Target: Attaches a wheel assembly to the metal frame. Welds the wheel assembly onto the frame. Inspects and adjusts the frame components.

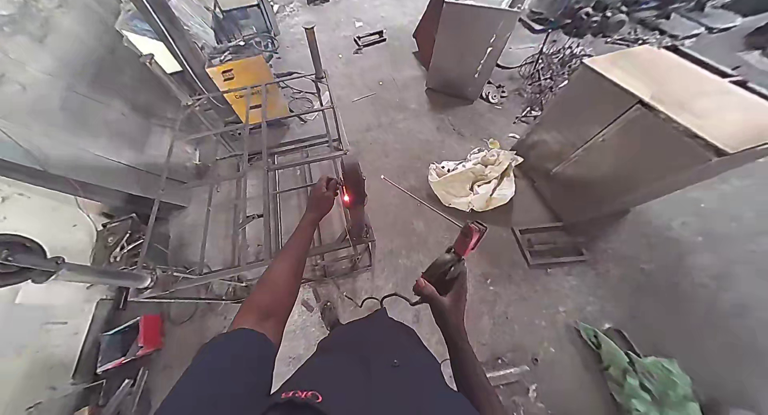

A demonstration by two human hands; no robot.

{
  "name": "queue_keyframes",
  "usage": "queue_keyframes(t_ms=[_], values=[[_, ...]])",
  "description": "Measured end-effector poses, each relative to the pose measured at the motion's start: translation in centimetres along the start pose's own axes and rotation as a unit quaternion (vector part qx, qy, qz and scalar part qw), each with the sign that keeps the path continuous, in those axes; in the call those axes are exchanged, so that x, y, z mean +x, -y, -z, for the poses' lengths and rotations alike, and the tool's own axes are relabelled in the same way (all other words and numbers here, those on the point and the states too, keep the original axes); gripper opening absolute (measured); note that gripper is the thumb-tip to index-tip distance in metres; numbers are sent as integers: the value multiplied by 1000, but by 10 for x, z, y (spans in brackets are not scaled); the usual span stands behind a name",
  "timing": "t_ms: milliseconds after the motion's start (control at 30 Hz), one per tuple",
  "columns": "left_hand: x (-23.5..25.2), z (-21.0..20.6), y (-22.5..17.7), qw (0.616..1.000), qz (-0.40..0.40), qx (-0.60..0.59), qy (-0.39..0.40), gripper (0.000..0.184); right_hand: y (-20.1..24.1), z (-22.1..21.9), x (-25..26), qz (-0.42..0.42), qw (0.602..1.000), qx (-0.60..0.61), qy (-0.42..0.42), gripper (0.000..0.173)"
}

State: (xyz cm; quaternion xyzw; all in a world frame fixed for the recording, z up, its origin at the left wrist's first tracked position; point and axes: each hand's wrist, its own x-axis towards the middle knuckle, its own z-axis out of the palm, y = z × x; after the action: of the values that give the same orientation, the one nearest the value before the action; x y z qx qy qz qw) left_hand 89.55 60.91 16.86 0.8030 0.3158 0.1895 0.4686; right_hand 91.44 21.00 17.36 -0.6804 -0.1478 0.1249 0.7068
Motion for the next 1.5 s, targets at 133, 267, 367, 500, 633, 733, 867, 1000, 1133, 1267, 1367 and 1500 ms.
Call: queue_keyframes(t_ms=[133, 267, 367, 500, 633, 733, 867, 1000, 1133, 1267, 1367, 1500], values=[[5, -13, 0, 1000, 9, -21, 0, 37, -3, -13, 12, 47, 997, -52, 19, 92], [5, -20, 0, 1000, 2, -9, -12, 35, -6, -19, 16, 62, 994, -85, 30, 86], [7, -22, 3, 998, -12, 56, -15, 41, -9, -20, 17, 68, 994, -83, 36, 82], [7, -22, 2, 988, -27, 147, -23, 48, -10, -21, 19, 65, 993, -89, 38, 82], [4, -22, -4, 986, -30, 161, -27, 45, -11, -20, 20, 63, 994, -80, 46, 80], [3, -22, -6, 988, -26, 152, -22, 40, -10, -21, 19, 58, 994, -81, 48, 78], [4, -25, -3, 985, -18, 167, -39, 46, -11, -21, 18, 61, 993, -95, 45, 79], [6, -24, 4, 986, -28, 161, -23, 52, -5, -18, 13, 100, 991, -89, 28, 85], [6, -17, 3, 994, -1, 111, -11, 49, 11, -16, 5, 169, 982, -77, 39, 89], [-25, -10, 14, 993, 78, -55, -67, 46, 29, -24, -2, 223, 965, -70, 115, 89], [-76, -7, 36, 991, 117, -45, -41, 46, 37, -38, -7, 259, 940, -161, 150, 74], [-148, 2, 76, 987, 155, -12, 37, 39, 41, -66, -16, 314, 879, -325, 150, 53]])
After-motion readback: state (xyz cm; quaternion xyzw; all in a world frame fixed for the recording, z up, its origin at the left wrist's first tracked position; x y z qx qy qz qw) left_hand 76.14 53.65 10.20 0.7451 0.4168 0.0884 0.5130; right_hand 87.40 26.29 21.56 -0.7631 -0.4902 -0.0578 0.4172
